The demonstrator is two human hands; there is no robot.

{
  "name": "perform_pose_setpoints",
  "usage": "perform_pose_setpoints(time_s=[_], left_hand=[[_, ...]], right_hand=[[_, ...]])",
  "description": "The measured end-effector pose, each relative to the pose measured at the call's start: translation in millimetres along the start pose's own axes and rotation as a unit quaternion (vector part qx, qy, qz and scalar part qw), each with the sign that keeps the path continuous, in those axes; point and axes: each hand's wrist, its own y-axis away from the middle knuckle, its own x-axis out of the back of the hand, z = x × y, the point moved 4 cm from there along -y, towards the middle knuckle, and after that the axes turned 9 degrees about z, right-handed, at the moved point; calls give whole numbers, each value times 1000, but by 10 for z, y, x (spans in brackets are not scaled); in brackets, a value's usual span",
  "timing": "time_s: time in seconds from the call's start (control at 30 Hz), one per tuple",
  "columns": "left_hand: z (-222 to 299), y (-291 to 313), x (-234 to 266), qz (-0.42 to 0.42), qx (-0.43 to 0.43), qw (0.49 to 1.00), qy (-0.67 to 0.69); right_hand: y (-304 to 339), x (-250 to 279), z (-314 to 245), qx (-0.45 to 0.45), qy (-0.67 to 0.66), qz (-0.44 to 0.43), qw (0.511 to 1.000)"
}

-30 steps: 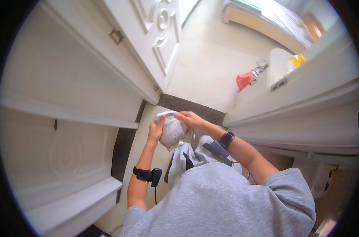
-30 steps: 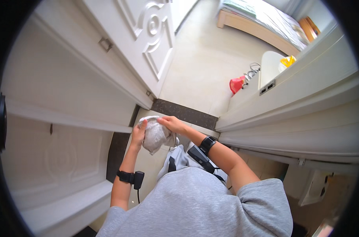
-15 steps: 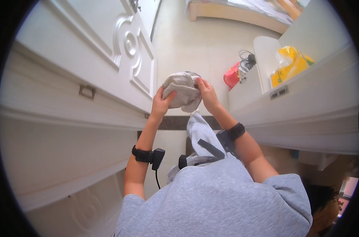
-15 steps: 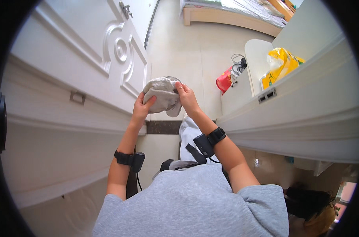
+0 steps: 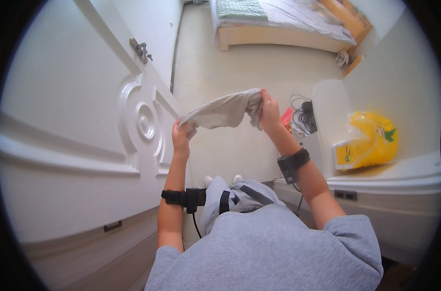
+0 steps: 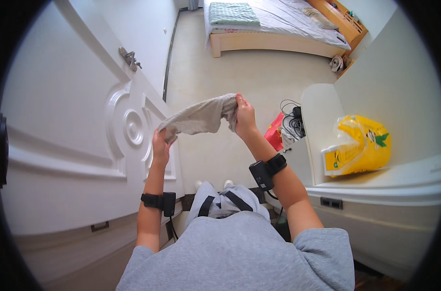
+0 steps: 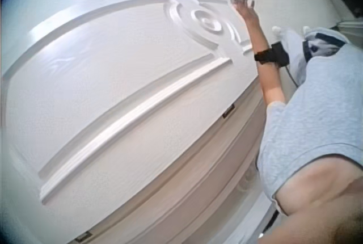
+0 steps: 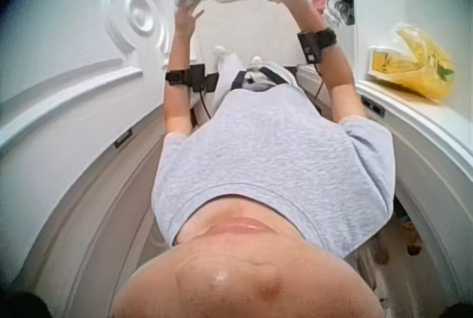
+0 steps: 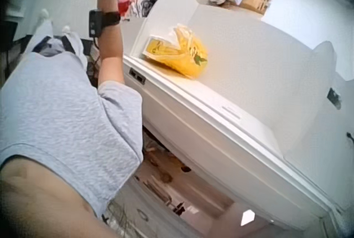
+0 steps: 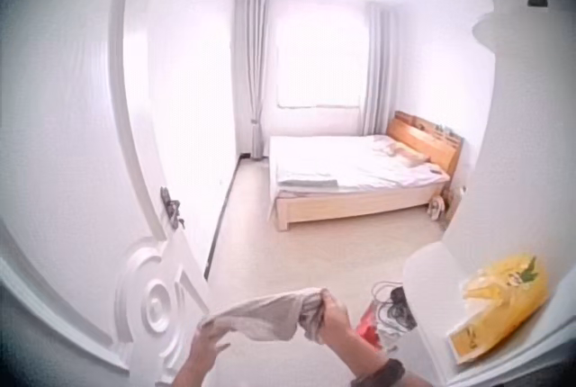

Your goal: The person wipes a white cabinet and a white door with a gray cloth. They move a yellow package of tissues aside to reach the cabinet surface, then wipe the door and return to wipe the cabinet doors and top.

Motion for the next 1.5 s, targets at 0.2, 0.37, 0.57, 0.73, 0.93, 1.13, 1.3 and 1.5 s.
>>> perform_pose_setpoints(time_s=[0.2, 0.37, 0.57, 0.73, 0.93, 1.13, 1.3, 1.5], left_hand=[[-333, -1322, -928, -233, 297, 922, 89], [314, -2236, -1719, -390, 268, 880, 46], [1529, -3883, -2548, -396, 131, 898, -141], [1831, -4337, -3236, -398, 127, 884, -208], [2120, -5713, -4400, -401, 82, 894, 181], [200, -6199, -4883, -395, 185, 867, -240], [-147, -6753, -5639, -354, 255, 851, -293], [175, -6335, -6642, -457, 199, 763, -411]], right_hand=[[-1232, -605, -192, -143, -114, -71, 981], [-1991, -841, -708, -19, 125, -48, 991], [-3059, -1336, -1609, 242, 278, 99, 924], [-3408, -1256, -2108, 215, 222, 79, 948], [-4829, -1264, -3214, 266, 28, -57, 962], [-6340, -842, -1662, 35, 321, -37, 946], [-7342, 561, -2203, -160, 387, 43, 907], [-7411, 1342, -2829, -121, 253, -15, 960]])
